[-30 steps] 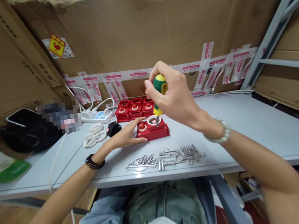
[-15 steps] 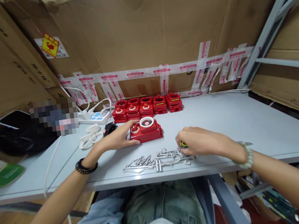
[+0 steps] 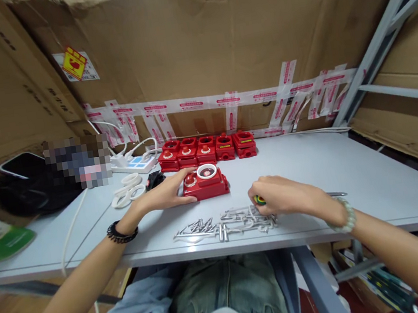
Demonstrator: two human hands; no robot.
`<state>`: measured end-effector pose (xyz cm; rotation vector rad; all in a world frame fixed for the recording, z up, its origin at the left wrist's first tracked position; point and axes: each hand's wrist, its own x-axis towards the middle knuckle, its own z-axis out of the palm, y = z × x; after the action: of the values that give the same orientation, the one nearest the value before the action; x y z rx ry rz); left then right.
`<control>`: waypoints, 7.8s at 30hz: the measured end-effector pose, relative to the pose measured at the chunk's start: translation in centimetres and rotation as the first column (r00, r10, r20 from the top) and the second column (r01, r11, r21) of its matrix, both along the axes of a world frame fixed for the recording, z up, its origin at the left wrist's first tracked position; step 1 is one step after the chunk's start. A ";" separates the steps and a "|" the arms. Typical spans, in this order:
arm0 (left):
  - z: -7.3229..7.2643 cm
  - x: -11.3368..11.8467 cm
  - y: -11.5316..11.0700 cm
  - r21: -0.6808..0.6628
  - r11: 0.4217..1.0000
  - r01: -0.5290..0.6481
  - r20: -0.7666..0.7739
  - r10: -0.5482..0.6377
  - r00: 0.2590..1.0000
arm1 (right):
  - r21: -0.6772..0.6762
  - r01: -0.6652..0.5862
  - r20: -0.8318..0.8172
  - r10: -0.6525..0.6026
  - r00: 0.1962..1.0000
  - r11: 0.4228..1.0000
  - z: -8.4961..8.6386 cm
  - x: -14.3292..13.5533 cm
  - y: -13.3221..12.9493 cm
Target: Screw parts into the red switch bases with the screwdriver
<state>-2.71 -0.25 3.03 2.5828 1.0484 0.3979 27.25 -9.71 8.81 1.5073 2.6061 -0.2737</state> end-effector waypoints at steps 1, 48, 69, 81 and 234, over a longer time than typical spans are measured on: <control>0.0 0.0 0.0 -0.004 1.000 0.001 -0.002 -0.001 1.000 | 0.029 0.007 -0.006 -0.007 1.000 1.000 0.5 0.3 0.1; 1.8 -1.0 -0.8 0.111 0.992 -0.064 0.020 0.062 0.998 | 0.076 0.171 0.057 -0.176 0.983 0.982 -2.3 3.2 6.8; -0.6 7.5 -2.2 0.582 0.718 0.382 -0.316 -0.233 0.920 | 0.315 0.410 -0.790 -0.004 0.614 0.856 1.6 0.5 5.8; 1.0 6.7 -2.0 -0.066 0.997 -0.040 0.713 0.075 0.697 | 0.238 0.195 -0.816 0.087 0.572 0.951 0.5 -2.4 3.7; 1.3 5.9 -1.3 -0.507 0.756 0.414 0.861 0.423 0.282 | 0.044 0.468 -0.967 0.155 -0.201 0.883 0.3 -2.8 4.5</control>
<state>3.17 -1.56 4.34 1.1588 0.4975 1.1692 24.47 -5.22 9.08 2.4993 3.6297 -1.8851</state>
